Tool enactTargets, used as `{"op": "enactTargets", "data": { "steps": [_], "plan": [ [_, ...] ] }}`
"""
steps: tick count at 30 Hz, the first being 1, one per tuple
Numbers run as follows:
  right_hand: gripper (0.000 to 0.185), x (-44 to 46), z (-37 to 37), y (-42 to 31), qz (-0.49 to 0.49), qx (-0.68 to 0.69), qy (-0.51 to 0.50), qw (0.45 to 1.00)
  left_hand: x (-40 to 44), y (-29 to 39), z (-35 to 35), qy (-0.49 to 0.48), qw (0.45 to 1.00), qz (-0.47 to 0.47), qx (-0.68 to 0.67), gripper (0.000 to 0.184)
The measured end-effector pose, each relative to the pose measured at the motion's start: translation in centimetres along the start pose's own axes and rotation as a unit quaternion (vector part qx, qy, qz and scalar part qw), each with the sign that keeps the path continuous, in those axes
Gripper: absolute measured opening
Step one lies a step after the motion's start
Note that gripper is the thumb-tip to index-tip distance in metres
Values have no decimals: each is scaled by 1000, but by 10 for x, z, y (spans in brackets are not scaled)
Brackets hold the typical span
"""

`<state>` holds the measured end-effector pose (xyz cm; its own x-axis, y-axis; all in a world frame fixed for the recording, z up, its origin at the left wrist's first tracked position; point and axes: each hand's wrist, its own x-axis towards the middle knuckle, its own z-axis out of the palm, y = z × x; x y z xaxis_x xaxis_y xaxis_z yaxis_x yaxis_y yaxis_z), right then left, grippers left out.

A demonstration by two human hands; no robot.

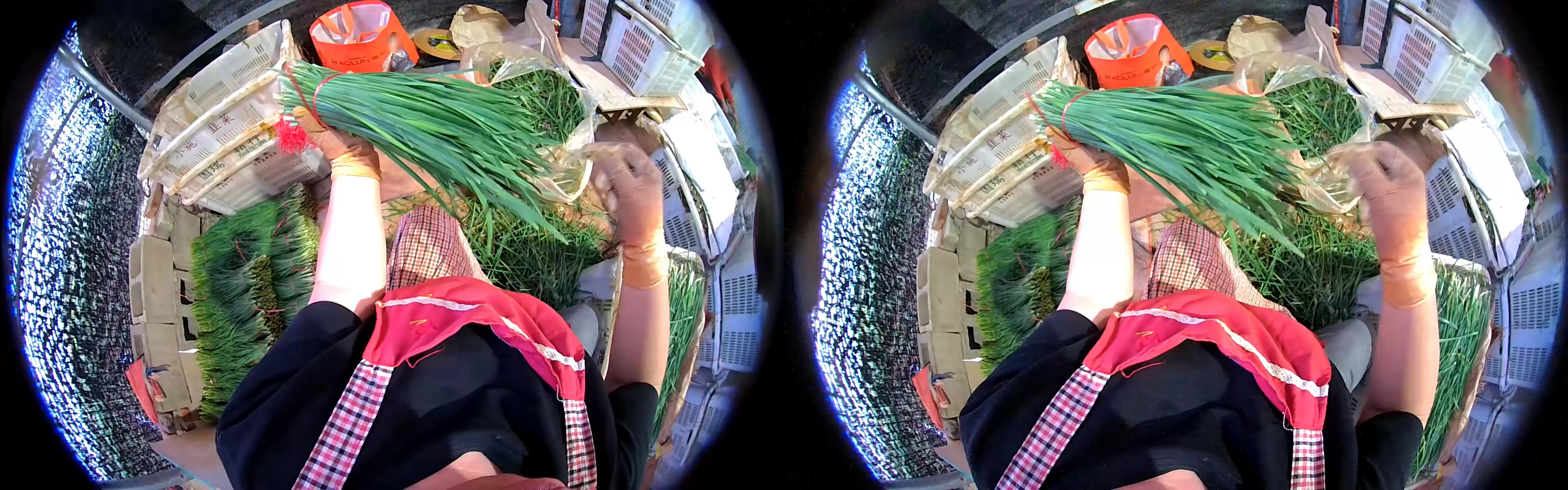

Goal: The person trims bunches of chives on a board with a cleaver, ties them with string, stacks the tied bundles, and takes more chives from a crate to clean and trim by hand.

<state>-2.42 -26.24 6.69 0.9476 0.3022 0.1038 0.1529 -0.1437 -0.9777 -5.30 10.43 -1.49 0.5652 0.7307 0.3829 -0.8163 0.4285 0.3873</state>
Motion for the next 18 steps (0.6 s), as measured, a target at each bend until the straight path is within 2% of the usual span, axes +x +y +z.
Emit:
{"op": "enactTargets", "data": {
  "steps": [2,4,6,8,12,14,15,18],
  "plan": [
    [10,-3,11,10,-18,19,-28,999,7,1,-7,-6,1000,22,6,73],
    [9,-10,23,11,-131,-27,-34,990,7,4,-9,-56,995,-26,-81,74],
    [9,-14,24,7,-125,-25,-37,991,4,8,-6,-69,994,-24,-76,74],
    [8,-20,23,6,-167,-84,-58,981,0,10,6,-65,995,-21,-72,74],
    [9,-29,23,9,-148,-148,-78,975,5,10,6,-48,997,11,-57,73],
    [14,-30,27,20,-143,-266,-87,949,15,5,-12,-93,989,-20,-113,72],
    [18,-28,34,27,-182,-269,-58,944,15,4,-13,-73,989,-31,-127,71],
    [18,-29,43,20,-168,-339,-48,925,16,3,-14,-58,992,-24,-110,70]
  ]
}}
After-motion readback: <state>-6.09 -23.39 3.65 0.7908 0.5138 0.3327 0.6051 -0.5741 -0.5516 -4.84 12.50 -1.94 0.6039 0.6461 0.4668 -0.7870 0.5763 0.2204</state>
